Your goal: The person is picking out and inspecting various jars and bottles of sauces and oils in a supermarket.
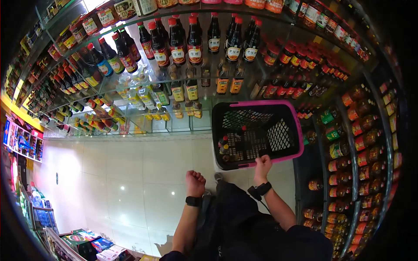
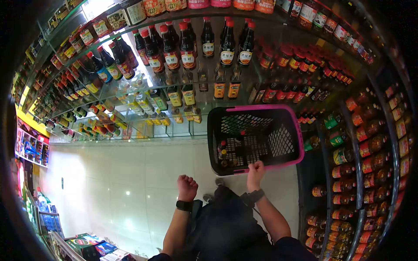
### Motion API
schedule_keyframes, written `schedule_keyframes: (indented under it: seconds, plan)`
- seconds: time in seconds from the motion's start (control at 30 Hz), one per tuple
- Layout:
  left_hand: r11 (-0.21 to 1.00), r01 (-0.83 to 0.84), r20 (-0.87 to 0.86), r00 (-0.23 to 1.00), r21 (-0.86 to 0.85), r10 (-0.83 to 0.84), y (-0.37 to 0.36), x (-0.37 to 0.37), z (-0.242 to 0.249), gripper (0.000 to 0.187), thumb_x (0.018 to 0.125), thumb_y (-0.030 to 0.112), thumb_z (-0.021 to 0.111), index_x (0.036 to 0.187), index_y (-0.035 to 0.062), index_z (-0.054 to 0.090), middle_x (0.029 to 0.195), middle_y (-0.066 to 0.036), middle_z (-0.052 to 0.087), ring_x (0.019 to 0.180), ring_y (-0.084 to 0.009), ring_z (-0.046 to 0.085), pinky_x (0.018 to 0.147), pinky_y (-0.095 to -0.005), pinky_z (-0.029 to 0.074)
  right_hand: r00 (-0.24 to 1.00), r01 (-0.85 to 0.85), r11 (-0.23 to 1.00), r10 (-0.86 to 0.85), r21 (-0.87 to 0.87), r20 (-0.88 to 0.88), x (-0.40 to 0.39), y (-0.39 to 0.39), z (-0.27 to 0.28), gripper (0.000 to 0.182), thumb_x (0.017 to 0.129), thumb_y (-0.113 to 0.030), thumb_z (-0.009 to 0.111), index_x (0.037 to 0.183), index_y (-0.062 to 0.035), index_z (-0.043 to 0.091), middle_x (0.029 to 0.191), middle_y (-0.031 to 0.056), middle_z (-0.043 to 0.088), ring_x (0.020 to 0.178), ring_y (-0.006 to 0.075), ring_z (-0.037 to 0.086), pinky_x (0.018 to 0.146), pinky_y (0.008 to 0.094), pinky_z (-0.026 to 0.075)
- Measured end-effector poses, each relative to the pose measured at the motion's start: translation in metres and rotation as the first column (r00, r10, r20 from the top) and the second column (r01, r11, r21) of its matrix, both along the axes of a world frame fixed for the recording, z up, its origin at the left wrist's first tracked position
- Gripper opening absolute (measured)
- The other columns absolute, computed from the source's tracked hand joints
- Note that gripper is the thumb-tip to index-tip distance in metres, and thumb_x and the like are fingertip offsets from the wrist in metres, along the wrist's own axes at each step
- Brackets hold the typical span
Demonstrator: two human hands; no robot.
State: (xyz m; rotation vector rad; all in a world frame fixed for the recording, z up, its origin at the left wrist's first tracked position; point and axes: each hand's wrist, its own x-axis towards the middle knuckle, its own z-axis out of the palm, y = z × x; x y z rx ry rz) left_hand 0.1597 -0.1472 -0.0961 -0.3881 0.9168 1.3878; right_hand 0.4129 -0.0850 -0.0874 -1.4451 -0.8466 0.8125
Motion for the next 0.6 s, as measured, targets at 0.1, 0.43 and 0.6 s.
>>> schedule_keyframes:
  seconds: [0.1, 0.43, 0.6]
  plan:
    - [0.999, 0.020, 0.010, 1.000, 0.027, -0.020, 0.011, 0.017, 0.000, 0.022, 0.077, 0.021, 0.039, 0.058, 0.0168, 0.029, 0.053, 0.002, 0.026, 0.045, -0.0110, 0.024, 0.042, -0.0246, 0.023, 0.995, -0.025, 0.999, 0.021, -0.048, -0.094, 0.016, 0.008, 0.004, 0.026, 0.070, 0.000, 0.052, 0.061, -0.0071, 0.028, 0.059, -0.0019, 0.025, 0.055, 0.0084, 0.023, 0.049, 0.0250, 0.024]
    - [0.998, 0.042, -0.014, 0.999, -0.049, -0.042, 0.055, 0.069, -0.007, 0.020, 0.077, 0.020, 0.040, 0.059, 0.0168, 0.031, 0.053, 0.002, 0.029, 0.045, -0.0112, 0.027, 0.042, -0.0245, 0.025, 0.786, -0.580, 0.716, 0.618, -0.389, -0.035, 0.043, 0.106, -0.032, 0.015, 0.069, -0.010, 0.059, 0.067, -0.0035, 0.046, 0.061, 0.0037, 0.045, 0.056, 0.0131, 0.044, 0.051, 0.0309, 0.037]
    - [0.993, 0.069, -0.085, 0.993, -0.091, -0.077, 0.094, 0.092, -0.013, 0.016, 0.078, 0.020, 0.041, 0.064, 0.0130, 0.037, 0.058, -0.001, 0.038, 0.052, -0.0128, 0.034, 0.049, -0.0244, 0.031, 0.357, -0.614, 0.495, 0.869, -0.615, 0.343, 0.031, 0.177, -0.105, 0.031, 0.068, -0.025, 0.063, 0.088, -0.0033, 0.052, 0.077, 0.0128, 0.058, 0.072, 0.0276, 0.057, 0.060, 0.0387, 0.043]
